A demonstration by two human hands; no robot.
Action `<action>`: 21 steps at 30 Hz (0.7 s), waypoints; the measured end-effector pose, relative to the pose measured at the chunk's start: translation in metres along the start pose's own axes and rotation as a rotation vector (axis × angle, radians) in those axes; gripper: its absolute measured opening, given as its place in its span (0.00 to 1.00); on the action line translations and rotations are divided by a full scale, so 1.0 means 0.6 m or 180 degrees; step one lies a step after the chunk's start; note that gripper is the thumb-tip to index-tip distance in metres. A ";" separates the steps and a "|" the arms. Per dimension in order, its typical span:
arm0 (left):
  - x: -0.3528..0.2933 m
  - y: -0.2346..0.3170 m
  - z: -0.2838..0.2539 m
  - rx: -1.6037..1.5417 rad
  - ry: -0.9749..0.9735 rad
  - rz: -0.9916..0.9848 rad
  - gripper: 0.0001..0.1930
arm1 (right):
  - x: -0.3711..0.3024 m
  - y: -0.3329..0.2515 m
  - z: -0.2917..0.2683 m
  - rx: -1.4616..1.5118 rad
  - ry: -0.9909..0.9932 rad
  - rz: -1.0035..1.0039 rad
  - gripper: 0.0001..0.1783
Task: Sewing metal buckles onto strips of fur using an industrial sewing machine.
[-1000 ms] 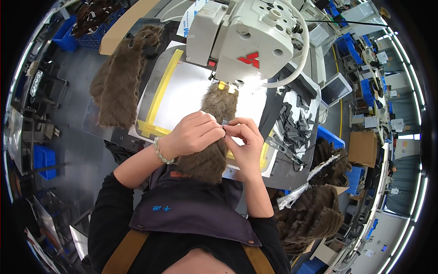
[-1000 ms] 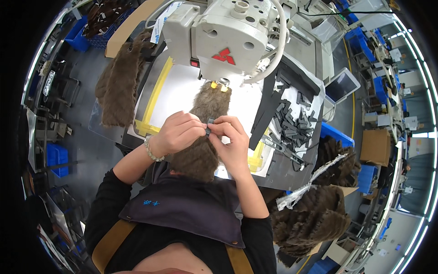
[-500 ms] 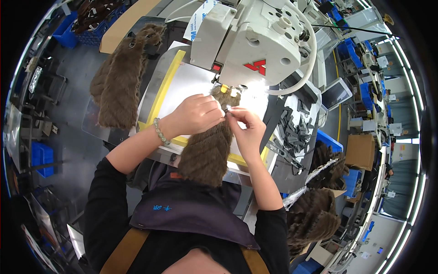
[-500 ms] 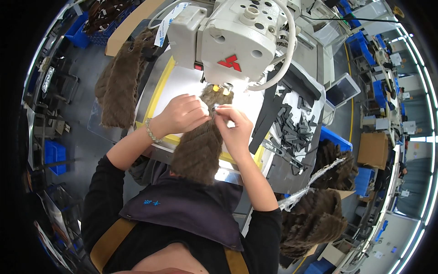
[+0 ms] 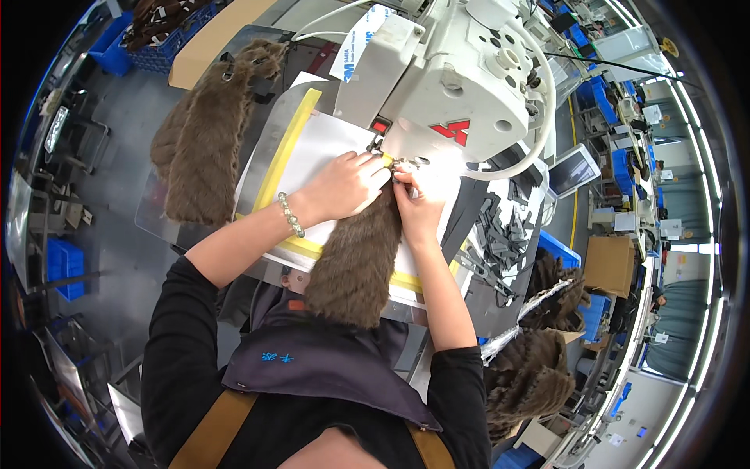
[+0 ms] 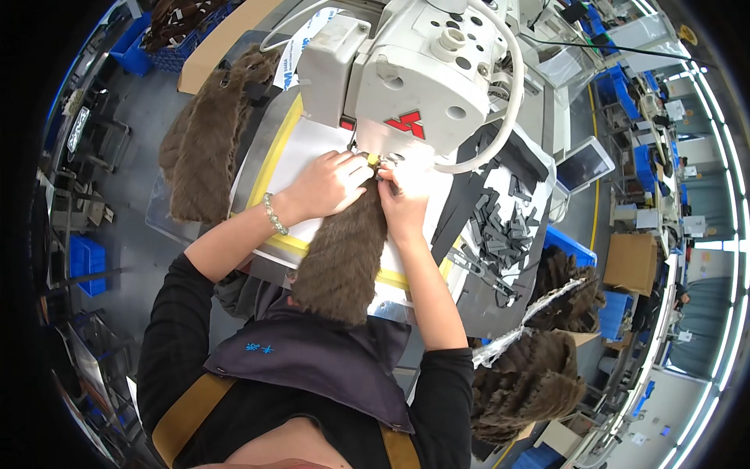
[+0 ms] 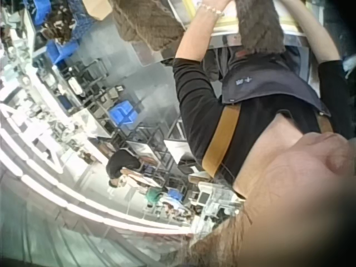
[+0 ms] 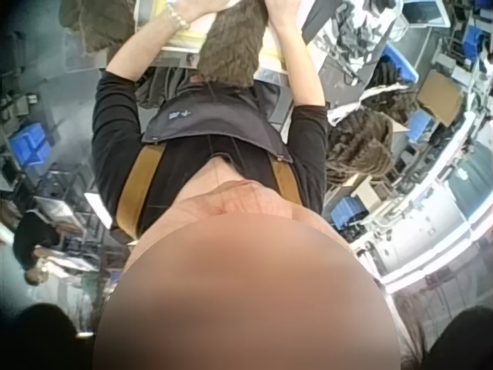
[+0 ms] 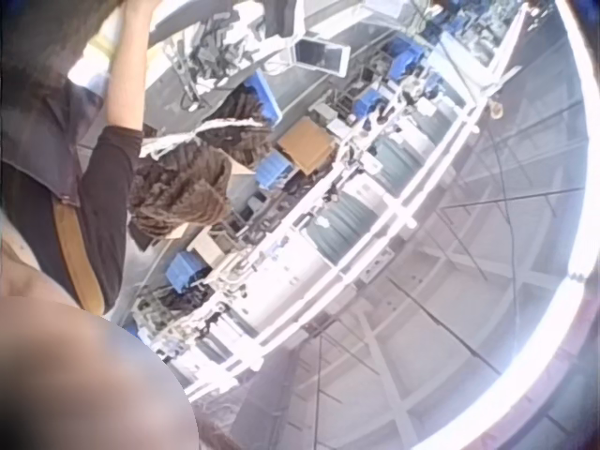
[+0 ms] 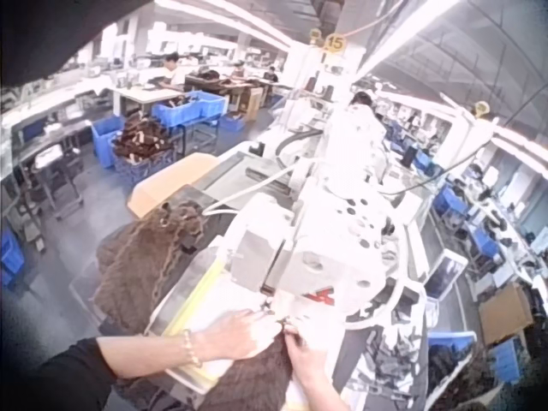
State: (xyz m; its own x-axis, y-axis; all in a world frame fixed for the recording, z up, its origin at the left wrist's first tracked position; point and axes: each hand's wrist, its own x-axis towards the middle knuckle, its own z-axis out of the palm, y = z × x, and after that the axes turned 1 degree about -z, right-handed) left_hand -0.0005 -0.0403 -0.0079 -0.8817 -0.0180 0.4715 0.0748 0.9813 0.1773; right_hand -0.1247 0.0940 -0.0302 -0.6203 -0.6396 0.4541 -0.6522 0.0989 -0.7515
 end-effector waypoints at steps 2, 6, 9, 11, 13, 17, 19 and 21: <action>0.001 0.000 0.008 -0.0171 0.0175 -0.0167 0.18 | 0.001 -0.004 -0.004 -0.0049 -0.0159 -0.0062 0.07; 0.004 -0.006 0.015 -0.0152 0.0042 -0.0407 0.23 | 0.007 -0.019 -0.013 0.0203 -0.0386 0.0276 0.06; 0.013 -0.011 0.015 -0.0150 0.0036 -0.0334 0.21 | 0.008 -0.020 -0.017 0.0235 -0.0448 0.0367 0.06; 0.016 -0.009 0.011 -0.0192 -0.0019 -0.0341 0.19 | 0.009 -0.026 -0.020 0.0056 -0.0552 0.0221 0.06; 0.019 -0.003 0.008 -0.0014 -0.0216 -0.0484 0.17 | 0.002 -0.027 -0.021 -0.0017 -0.0452 0.0128 0.07; 0.015 0.008 0.023 0.0084 -0.0205 -0.0546 0.16 | -0.014 -0.020 -0.022 -0.0281 0.0160 -0.0027 0.07; 0.016 0.010 0.025 0.0251 -0.0094 -0.0490 0.15 | -0.015 -0.016 -0.023 -0.0283 0.0278 0.0028 0.06; 0.015 0.011 0.026 0.0231 -0.0093 -0.0459 0.15 | -0.012 -0.018 -0.022 -0.0276 0.0391 0.0088 0.06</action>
State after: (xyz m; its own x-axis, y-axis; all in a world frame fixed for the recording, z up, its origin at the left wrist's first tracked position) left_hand -0.0153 -0.0310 -0.0161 -0.8941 -0.1550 0.4202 -0.0863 0.9802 0.1780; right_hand -0.1190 0.1076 -0.0192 -0.6836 -0.5382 0.4929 -0.6661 0.1841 -0.7228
